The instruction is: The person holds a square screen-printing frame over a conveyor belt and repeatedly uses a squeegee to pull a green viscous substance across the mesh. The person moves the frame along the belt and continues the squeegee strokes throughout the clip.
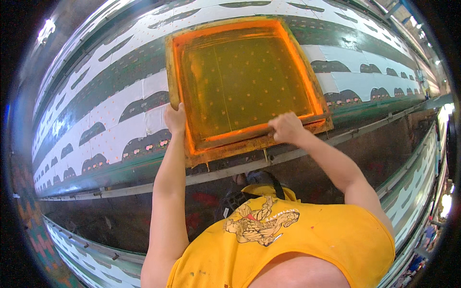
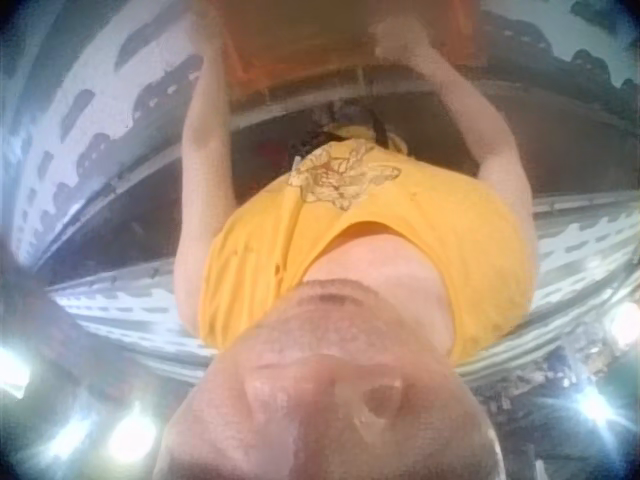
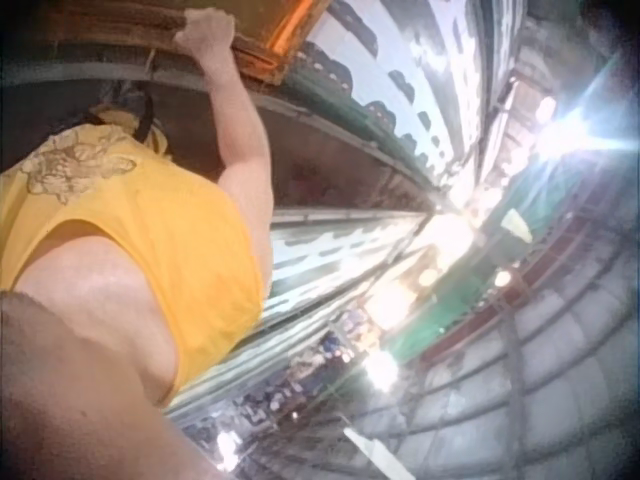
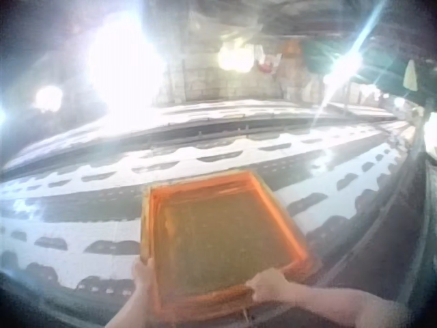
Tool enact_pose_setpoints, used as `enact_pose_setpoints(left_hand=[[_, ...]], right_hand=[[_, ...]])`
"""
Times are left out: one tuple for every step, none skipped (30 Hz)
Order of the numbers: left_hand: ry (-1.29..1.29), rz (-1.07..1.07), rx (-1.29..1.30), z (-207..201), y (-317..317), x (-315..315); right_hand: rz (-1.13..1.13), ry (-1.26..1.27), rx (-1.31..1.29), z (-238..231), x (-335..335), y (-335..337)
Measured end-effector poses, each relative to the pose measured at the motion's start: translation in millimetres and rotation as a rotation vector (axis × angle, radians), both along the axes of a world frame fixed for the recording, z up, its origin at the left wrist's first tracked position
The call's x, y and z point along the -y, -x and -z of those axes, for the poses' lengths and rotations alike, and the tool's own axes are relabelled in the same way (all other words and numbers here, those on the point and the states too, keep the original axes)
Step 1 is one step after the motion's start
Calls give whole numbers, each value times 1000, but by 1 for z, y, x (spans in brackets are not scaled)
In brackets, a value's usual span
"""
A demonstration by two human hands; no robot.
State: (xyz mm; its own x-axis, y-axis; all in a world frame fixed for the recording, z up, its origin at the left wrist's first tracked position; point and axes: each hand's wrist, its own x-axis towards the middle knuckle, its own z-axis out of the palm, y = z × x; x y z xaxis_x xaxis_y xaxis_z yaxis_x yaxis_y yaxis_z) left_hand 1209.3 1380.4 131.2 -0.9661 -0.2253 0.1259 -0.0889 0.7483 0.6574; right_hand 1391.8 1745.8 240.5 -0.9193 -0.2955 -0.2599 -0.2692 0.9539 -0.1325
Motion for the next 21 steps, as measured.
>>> enact_pose_setpoints(left_hand=[[-29,1,14,-6,0,-2],[-60,0,43,-9,-7,-6],[-68,3,47,-12,-8,-8],[-75,4,50,-14,-9,-10],[-74,7,49,-16,-7,-9],[-50,-6,32,-15,-6,-6],[-25,-21,15,-13,-5,-4],[-5,-32,3,-13,-6,-6],[-17,-34,30,-13,-6,-7],[-30,-37,57,-13,-7,-7],[-41,-42,83,-16,-6,-9],[-30,-47,80,-16,-6,-9],[-20,-54,77,-16,-6,-9],[-8,-58,78,-15,-6,-10],[-5,-63,72,-14,-6,-9],[-1,-67,67,-13,-7,-8],[4,-67,63,-14,-9,-8],[-5,-67,73,-18,-9,-11],[-15,-65,83,-23,-10,-13],[-26,-57,89,-26,-9,-16],[-29,-58,68,-22,-9,-14]], right_hand=[[-11,43,-94,16,-4,-15],[-24,84,-173,28,-8,-29],[-40,104,-246,32,-10,-30],[-57,124,-318,36,-13,-28],[-71,153,-395,40,-12,-23],[-89,164,-431,42,-13,-15],[-109,176,-467,44,-16,-3],[-125,183,-499,46,-21,9],[-142,175,-494,48,-26,22],[-161,166,-490,49,-31,38],[-181,160,-486,52,-35,56],[-188,158,-489,54,-37,76],[-182,124,-471,57,-38,98],[-174,91,-451,57,-37,122],[-169,55,-434,54,-35,147],[-165,37,-434,50,-33,171],[-157,21,-434,46,-30,193],[-143,0,-437,45,-31,216],[-134,-13,-442,49,-33,239],[-119,-28,-451,52,-37,261],[-111,-42,-459,53,-39,283]])
